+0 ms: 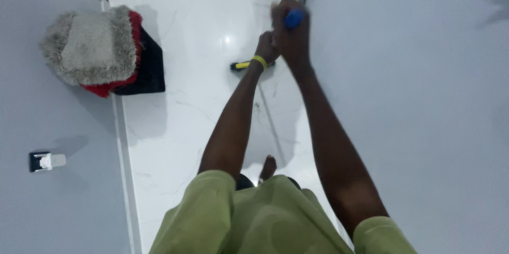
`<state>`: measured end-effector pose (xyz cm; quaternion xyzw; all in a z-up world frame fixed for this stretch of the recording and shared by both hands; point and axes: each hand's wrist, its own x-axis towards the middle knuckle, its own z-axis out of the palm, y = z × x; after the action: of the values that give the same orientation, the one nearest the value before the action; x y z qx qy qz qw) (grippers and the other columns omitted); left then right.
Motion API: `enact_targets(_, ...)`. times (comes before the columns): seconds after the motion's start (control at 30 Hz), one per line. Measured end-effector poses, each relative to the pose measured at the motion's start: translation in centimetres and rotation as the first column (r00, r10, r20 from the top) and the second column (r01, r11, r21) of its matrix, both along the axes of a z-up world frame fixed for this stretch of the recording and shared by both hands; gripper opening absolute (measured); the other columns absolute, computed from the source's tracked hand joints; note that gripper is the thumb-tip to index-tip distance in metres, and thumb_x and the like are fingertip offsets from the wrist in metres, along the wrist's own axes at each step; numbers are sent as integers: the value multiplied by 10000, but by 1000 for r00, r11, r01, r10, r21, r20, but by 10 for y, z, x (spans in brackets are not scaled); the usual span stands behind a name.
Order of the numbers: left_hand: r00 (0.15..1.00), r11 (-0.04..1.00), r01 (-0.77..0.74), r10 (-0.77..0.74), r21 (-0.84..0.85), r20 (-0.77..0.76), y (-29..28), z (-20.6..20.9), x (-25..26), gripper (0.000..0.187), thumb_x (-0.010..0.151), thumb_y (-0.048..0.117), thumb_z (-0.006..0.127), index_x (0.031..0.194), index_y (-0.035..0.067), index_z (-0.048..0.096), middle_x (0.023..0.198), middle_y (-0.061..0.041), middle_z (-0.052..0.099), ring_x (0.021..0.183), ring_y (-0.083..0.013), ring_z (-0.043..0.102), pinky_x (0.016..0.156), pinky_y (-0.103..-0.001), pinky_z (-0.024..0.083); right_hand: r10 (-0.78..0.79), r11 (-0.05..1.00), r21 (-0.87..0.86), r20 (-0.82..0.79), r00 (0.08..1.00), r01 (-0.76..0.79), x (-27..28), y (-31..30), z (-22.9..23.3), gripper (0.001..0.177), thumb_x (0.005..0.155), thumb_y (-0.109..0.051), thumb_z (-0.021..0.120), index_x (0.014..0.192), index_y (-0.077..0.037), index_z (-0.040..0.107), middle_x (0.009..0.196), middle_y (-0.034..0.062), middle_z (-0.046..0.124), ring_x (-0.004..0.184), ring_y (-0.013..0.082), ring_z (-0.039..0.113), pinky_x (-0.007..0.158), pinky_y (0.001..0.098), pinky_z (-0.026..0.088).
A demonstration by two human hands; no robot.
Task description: The person picks up a grey rug from the tiled floor, moves it near a red rug, and then uses a squeegee to push liquid across the floor.
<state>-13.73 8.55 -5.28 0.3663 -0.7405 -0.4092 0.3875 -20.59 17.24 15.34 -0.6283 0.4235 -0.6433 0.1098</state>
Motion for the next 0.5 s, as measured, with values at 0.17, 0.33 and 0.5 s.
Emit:
enact_targets(0.17,995,992,-92,94,-88,21,35,-44,43,240,788,193,809,762,-18,699,715,-204,723,666,-318,691,613,-416,535,109,949,258,269,957,-181,39,17,-10,319,1079,-108,640,818,-96,456,690,-42,449,608,35,413,536,228,343)
enact_targets(0.33,998,997,-11,6,-70,-69,21,16,79,278,820,259,806,764,5,707,711,-164,733,658,-284,734,616,-413,554,137,962,160,421,897,-222,80,5,37,106,1059,-125,650,982,-110,577,719,-50,559,591,31,556,504,226,442)
enact_targets(0.5,996,998,-21,16,-56,-87,-2,35,116,264,828,255,771,774,5,703,711,-142,740,641,-260,733,610,-393,573,68,996,33,323,944,-83,119,1,36,220,1096,-132,669,917,-87,550,708,-37,533,587,54,511,527,240,406)
